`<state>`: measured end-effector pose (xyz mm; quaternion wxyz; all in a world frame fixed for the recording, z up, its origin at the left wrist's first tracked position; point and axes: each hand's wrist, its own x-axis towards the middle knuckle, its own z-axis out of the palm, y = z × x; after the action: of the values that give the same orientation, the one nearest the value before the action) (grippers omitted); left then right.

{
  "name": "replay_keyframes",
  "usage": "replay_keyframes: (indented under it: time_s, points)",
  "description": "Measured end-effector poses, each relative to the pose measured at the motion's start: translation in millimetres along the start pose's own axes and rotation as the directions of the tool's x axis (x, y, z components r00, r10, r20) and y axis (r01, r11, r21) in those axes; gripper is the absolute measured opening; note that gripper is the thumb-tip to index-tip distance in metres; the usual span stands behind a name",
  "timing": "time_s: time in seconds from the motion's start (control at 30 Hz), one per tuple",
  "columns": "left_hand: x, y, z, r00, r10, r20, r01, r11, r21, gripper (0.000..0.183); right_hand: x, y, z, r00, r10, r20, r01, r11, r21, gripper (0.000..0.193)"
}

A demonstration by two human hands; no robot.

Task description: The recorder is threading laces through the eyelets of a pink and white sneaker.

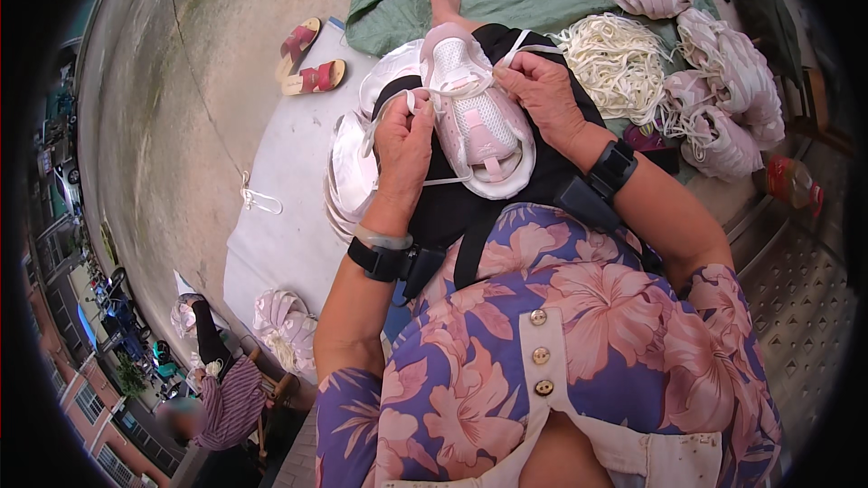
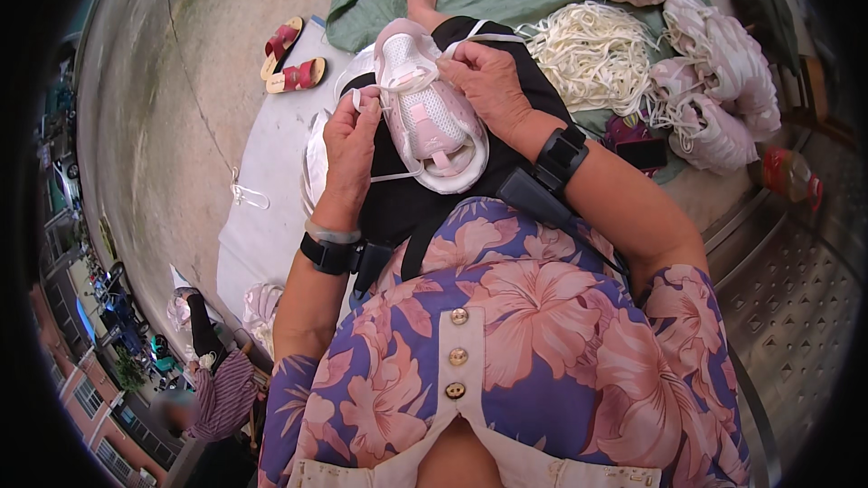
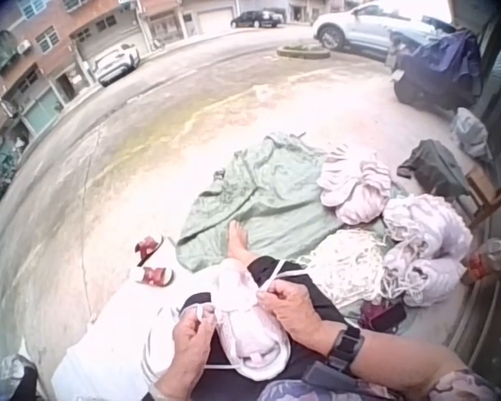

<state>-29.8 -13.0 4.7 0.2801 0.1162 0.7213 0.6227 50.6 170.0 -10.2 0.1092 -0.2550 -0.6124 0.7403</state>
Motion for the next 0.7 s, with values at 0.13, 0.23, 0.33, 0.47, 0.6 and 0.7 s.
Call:
replay_keyframes:
  time_s: [0.13,0.23,0.33,0.47,0.6,0.7]
  points:
    - [3,-1,0,1.0,0.004,0.002,-0.003,0.999,-0.045,0.024,-1,0,0,1.0,0.006,0.002,-0.006,1.0,-0.001,0.02]
    - [2,0,1,1.0,0.017,0.004,-0.017,0.997,-0.071,0.024,0,3,0,0.999,-0.046,-0.004,0.046,0.997,-0.06,0.019]
    - [2,-2,0,1.0,0.011,-0.01,-0.011,0.999,-0.042,0.024,0,4,1,0.984,-0.177,0.004,0.171,0.947,-0.273,0.016]
    - [2,-8,-3,0.997,0.068,-0.047,-0.07,0.997,-0.03,0.023,-2,-1,4,0.861,-0.467,0.202,0.495,0.677,-0.545,0.014]
    - [9,-20,-9,0.991,0.122,-0.063,-0.116,0.99,0.083,0.021,-2,-5,7,0.949,-0.287,0.127,0.311,0.807,-0.502,0.014]
    - [12,-24,-8,0.977,0.201,-0.07,-0.184,0.963,0.196,0.017,-3,1,3,0.962,-0.252,0.103,0.271,0.853,-0.447,0.016]
